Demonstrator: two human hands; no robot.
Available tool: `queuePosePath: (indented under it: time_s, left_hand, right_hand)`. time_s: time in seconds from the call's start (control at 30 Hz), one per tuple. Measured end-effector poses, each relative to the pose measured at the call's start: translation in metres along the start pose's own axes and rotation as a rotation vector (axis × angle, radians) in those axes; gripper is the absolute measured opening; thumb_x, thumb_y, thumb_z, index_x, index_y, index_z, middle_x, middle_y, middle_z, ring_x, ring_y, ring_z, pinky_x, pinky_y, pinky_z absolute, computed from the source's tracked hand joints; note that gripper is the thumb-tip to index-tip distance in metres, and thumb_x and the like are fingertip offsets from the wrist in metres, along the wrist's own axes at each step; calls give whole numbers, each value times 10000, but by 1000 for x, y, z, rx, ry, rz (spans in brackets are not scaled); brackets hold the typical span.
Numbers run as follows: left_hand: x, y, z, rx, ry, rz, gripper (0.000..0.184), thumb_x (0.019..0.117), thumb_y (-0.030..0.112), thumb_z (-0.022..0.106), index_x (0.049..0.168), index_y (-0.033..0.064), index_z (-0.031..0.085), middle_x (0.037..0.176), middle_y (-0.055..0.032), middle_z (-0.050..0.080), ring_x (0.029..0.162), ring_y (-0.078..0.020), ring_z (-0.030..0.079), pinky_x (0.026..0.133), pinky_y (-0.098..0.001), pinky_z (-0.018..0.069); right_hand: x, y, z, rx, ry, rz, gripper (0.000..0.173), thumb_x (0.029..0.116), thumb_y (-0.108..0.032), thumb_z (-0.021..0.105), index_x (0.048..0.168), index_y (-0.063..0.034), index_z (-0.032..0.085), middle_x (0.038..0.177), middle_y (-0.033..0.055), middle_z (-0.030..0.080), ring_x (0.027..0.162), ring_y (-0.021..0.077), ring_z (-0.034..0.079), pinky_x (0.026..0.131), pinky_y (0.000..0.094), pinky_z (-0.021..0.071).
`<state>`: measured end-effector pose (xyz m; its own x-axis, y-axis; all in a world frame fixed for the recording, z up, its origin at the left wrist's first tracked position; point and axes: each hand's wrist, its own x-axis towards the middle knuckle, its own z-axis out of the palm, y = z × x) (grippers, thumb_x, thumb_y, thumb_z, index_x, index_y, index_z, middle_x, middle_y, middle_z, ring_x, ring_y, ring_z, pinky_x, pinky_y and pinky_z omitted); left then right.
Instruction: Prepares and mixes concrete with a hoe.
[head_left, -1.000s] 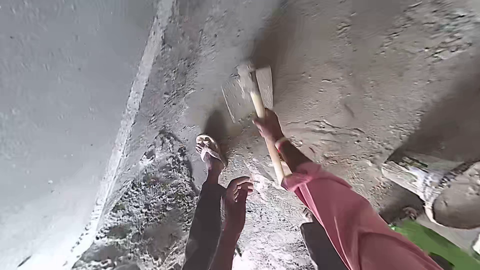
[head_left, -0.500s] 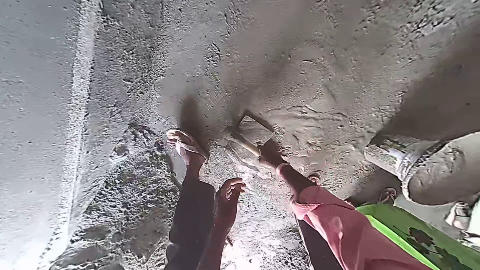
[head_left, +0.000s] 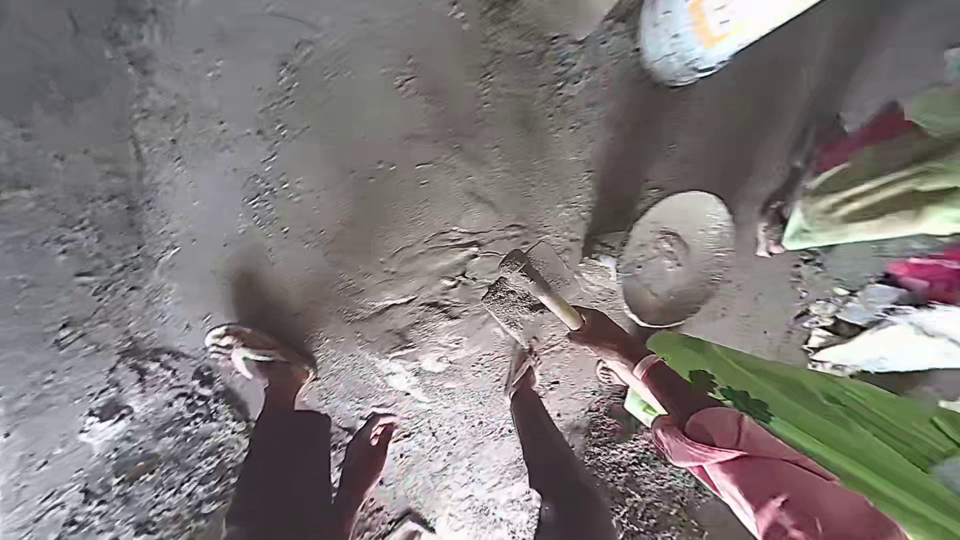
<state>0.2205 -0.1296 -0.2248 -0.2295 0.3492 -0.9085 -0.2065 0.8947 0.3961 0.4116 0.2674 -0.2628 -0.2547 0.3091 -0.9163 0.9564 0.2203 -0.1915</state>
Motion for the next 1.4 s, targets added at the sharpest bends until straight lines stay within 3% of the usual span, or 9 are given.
queuePosePath:
  time_s: [0.07,0.2,0.4,0.53,0.73,0.87,1.03,1.27,1.4]
  left_hand:
    - [-32,62,12,-21,-88,-279,341,1078,12,433,1376,-121,532,1407,-295,563,1331,-365,546,1154,-451,369]
    - [-17,-59,120,-142,-6,5,299,1055,91,490,1284,-63,604,1163,-212,683,1023,-260,686,941,-427,549]
    - [2,-87,181,-98,-144,38,296,1023,141,542,1275,40,660,1100,-119,740,986,-210,727,933,-426,584]
    - [0,-104,140,-6,-89,37,321,1031,199,520,1277,55,666,1114,-127,738,1002,-230,726,929,-456,582]
    - [-15,-89,75,-304,123,90,319,1035,149,488,1284,10,630,1105,-130,716,967,-176,703,897,-363,571]
    - [-4,-120,65,-604,268,166,286,1025,130,528,1254,4,646,1089,-98,736,939,-154,728,860,-340,610]
    - [-4,-179,55,-913,612,18,284,1027,80,483,1248,-25,627,1020,-99,739,894,-160,725,812,-322,604]
    - [-16,-241,79,-1095,890,-91,294,1025,83,480,1255,-54,603,1010,-106,738,915,-177,732,814,-332,619]
    - [-15,-249,79,-1093,954,-109,310,1019,99,466,1252,-56,598,1016,-108,732,905,-184,730,799,-332,618]
  right_hand:
    - [-38,38,-43,137,59,1,344,883,-131,712,1200,-48,607,787,75,563,563,150,501,536,360,458]
    - [-99,106,-103,404,280,64,352,908,-140,734,1202,-48,564,687,37,530,487,111,472,471,290,438]
    - [-71,178,-109,227,814,74,457,943,-248,741,1286,7,578,938,234,650,742,356,638,672,576,537]
    - [-56,152,-113,74,1043,226,630,984,-353,684,1476,-19,476,1240,318,632,1140,507,617,950,712,462]
    - [-100,44,-109,-239,935,235,443,994,-283,654,1345,-27,564,1019,327,669,949,536,657,792,732,482]
    - [-76,-43,-42,-460,572,108,485,983,-259,678,1355,33,569,1113,341,663,1077,516,643,949,694,472]
    - [28,-131,140,-545,103,-235,461,952,-175,711,1350,27,595,1170,297,671,1104,447,652,993,624,492]
    - [126,-269,420,-594,-182,-677,451,930,-250,738,1293,-13,616,1015,241,705,958,419,698,843,619,551]
    - [133,-297,461,-784,-287,-610,426,925,-206,661,1325,-77,595,1122,204,701,1051,401,692,824,624,558]
